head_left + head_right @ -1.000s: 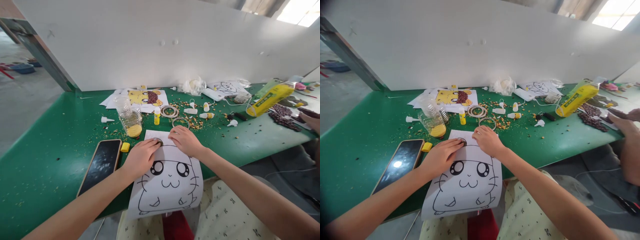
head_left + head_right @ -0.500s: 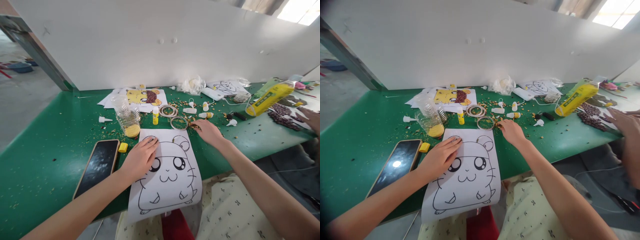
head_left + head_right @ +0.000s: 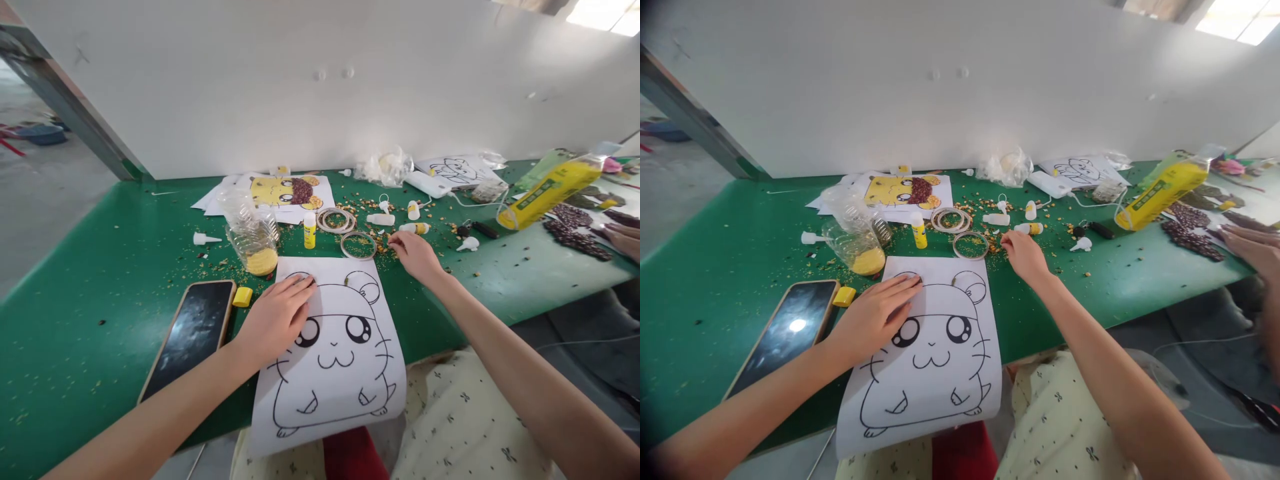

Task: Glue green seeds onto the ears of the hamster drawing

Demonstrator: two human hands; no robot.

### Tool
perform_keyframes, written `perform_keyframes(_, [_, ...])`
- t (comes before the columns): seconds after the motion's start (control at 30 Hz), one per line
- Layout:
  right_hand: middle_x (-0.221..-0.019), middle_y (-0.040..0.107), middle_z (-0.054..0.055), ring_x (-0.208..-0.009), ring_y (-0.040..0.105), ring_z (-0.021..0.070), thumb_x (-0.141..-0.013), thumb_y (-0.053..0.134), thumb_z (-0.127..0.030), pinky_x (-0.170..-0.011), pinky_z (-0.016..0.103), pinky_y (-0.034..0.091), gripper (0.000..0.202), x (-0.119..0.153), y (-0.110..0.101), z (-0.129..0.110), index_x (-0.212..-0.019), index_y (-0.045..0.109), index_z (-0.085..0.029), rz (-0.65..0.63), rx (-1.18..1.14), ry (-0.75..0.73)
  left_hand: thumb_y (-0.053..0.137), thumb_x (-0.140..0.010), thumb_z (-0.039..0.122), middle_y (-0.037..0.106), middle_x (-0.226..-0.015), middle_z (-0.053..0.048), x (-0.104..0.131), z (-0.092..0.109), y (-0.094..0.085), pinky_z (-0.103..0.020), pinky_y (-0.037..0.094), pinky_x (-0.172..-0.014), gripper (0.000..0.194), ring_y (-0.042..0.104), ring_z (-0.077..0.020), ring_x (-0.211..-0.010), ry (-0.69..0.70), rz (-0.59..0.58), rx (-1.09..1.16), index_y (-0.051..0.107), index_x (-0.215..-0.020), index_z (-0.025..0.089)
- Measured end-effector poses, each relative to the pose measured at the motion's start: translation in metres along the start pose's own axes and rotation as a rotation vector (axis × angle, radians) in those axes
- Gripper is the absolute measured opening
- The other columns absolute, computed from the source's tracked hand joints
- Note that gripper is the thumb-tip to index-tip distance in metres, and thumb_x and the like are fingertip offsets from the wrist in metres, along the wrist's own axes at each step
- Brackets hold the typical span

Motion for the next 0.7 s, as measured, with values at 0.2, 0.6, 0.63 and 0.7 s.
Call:
perform_keyframes(0.2, [-0.086,0.062,0.008,-0.08,0.055,0.0224,-0.083,0.043,-0.02,-0.069,0.033,0.041,0.015,-0.007,-0.003,-0.001,-0.086,0.057,-0.019,0.063,-0.038,0.018,0.04,-0.086,0.024,0.051,-0.131,-0.001,-0.001,-0.002,0.0,-0.043,0.034,-0.102,0.039,0.043,-0.0213,-0.123,-0.011,-0.012,-0.001,0.054,-0.123,0.023])
perform_keyframes(0.6, [-0.08,0.062,0.005,-0.073,0.057,0.0195,-0.082,0.046,-0.021,-0.065,0.03,0.041,0.012,-0.009,-0.015,-0.011,-0.085,0.057,-0.019,0.038,-0.066,-0.024,0.041,-0.086,0.022,0.052,-0.13,-0.002,-0.001,-0.002,-0.002,-0.043,0.035,-0.102,0.037,0.044,-0.0213,-0.123,-0.007,0.0,0.012,0.055,-0.121,0.023])
perform_keyframes(0.63, [-0.08,0.063,0.005,-0.073,0.057,0.0191,-0.081,0.047,-0.021,-0.065,0.03,0.042,0.012,-0.009,-0.016,-0.013,-0.086,0.057,-0.018,0.039,-0.101,-0.028,0.041,-0.086,0.022,0.052,-0.13,-0.002,-0.001,-0.002,-0.002,-0.043,0.035,-0.102,0.037,0.044,-0.0213,-0.123,-0.004,0.002,0.01,0.054,-0.121,0.022])
perform_keyframes(0.7, [-0.082,0.064,0.006,-0.073,0.059,0.0183,-0.081,0.048,-0.022,-0.067,0.03,0.044,0.013,-0.008,-0.018,-0.019,-0.087,0.059,-0.018,0.044,-0.185,-0.045,0.041,-0.087,0.021,0.052,-0.13,-0.002,-0.001,-0.001,-0.002,-0.042,0.035,-0.103,0.037,0.043,-0.0209,-0.123,0.007,0.004,-0.001,0.054,-0.122,0.021])
Point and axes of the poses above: each hand's wrist, its own x-axis away from the middle knuckle, its own y-axis out of the palm, z = x × y, the point moved 3 cm from there along -x, towards the middle knuckle
